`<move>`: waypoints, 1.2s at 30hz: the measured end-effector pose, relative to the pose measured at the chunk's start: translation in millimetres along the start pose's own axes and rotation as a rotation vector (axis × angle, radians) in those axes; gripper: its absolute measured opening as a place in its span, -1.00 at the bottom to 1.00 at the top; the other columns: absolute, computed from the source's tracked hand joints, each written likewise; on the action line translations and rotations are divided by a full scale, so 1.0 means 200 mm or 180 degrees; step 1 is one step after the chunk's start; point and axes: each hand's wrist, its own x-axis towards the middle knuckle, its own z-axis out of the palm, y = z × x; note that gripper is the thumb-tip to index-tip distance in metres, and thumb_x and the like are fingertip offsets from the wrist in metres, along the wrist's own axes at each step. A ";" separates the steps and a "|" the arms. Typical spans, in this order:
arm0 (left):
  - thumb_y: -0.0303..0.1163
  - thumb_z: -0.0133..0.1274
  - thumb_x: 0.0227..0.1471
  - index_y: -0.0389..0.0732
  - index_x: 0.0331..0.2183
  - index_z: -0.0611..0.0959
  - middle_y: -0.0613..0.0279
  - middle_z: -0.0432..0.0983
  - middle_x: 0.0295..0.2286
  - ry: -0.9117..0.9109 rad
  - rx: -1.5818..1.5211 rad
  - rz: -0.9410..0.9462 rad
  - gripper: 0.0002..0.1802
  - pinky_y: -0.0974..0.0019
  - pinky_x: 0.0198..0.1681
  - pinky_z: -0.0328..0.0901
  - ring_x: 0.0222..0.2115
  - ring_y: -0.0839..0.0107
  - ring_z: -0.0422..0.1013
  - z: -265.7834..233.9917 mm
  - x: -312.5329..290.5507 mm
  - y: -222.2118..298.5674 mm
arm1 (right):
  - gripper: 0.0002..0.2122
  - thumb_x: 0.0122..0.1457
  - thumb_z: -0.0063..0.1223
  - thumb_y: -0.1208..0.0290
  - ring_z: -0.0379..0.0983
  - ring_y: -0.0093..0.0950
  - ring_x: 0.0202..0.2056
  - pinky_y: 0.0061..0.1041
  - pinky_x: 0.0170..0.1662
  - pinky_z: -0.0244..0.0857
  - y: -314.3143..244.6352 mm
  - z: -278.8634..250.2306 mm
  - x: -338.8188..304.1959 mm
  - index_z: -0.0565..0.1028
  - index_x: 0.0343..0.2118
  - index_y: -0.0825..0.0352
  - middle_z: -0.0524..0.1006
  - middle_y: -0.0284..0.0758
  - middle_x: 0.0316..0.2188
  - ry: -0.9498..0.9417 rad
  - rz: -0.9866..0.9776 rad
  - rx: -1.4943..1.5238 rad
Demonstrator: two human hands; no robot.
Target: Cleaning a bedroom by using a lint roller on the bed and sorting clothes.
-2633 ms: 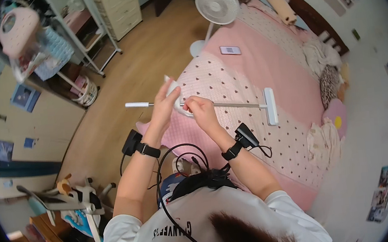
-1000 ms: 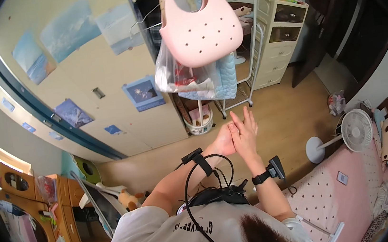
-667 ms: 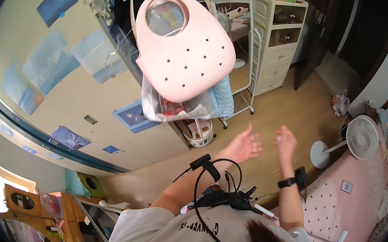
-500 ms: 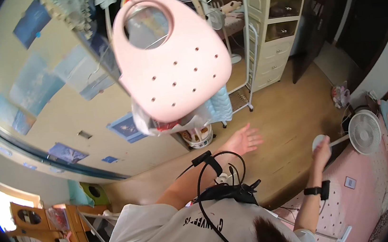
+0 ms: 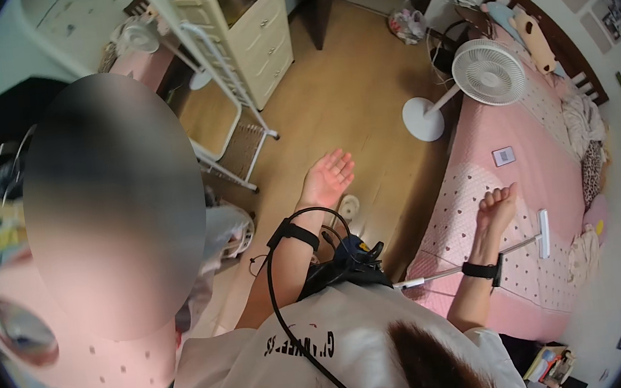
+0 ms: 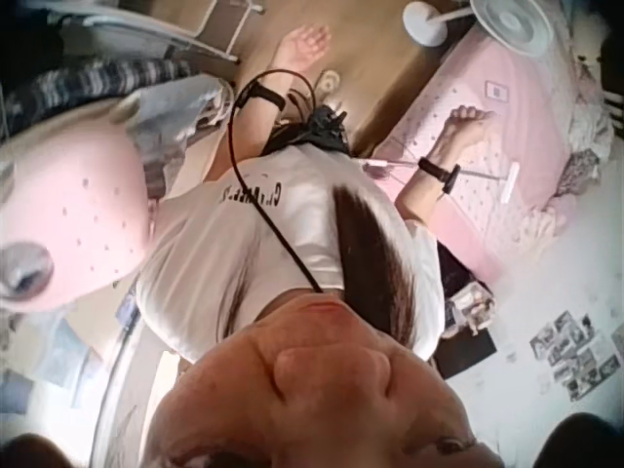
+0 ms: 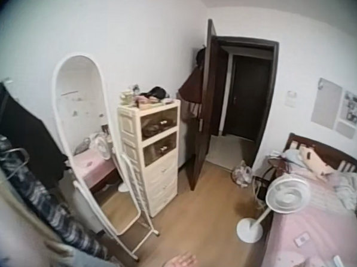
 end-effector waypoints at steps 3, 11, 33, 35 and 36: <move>-0.18 -0.20 0.04 -0.12 -0.13 0.34 0.28 0.36 -0.22 0.0019 0.0175 -0.0079 -0.63 0.29 -0.09 0.10 -0.19 0.41 0.26 0.08 0.25 0.02 | -0.66 0.13 -0.20 0.11 -0.18 -0.69 -0.80 -0.67 -0.76 -0.27 0.09 0.02 0.16 0.16 -0.71 0.13 -0.03 -0.56 -0.83 0.0080 0.0307 0.0387; -0.21 -0.18 0.03 -0.09 -0.18 0.40 0.35 0.41 -0.30 0.0167 0.0461 -0.0270 -0.70 0.28 -0.15 0.18 -0.26 0.39 0.33 0.41 0.97 0.29 | -0.78 0.13 -0.16 0.26 0.42 -0.65 -0.49 -0.86 -0.60 0.12 0.36 0.18 0.62 0.36 -0.22 0.23 0.49 -0.37 -0.33 0.0777 0.0773 0.0114; -0.30 0.02 -0.06 -0.12 -0.18 0.45 0.33 0.43 -0.33 -0.0597 0.2737 -0.0445 -0.66 0.42 -0.17 0.19 -0.31 0.46 0.35 1.32 2.83 1.27 | -0.57 0.01 -0.21 -0.17 0.11 -0.65 -0.61 -0.66 -0.56 0.02 0.80 1.42 1.98 0.30 -0.54 0.18 0.25 -0.49 -0.65 0.0202 0.0518 0.0414; -0.36 0.08 -0.13 -0.16 -0.23 0.51 0.30 0.44 -0.34 -0.1639 0.3716 0.0270 -0.68 0.45 -0.23 0.22 -0.36 0.46 0.37 1.39 3.00 1.30 | -0.38 -0.02 -0.24 -0.23 0.28 -0.47 -0.31 -0.53 -0.20 0.13 0.82 1.83 2.09 0.26 -0.21 0.35 0.32 -0.33 -0.33 0.0193 0.0667 0.0138; -0.36 0.08 -0.13 -0.16 -0.23 0.51 0.30 0.44 -0.34 -0.1595 0.3693 0.0285 -0.68 0.45 -0.23 0.22 -0.36 0.46 0.37 1.43 3.07 1.31 | -0.34 -0.02 -0.22 -0.21 0.28 -0.45 -0.31 -0.51 -0.18 0.13 0.84 1.97 2.19 0.23 -0.16 0.42 0.34 -0.30 -0.35 -0.0415 0.1006 0.0413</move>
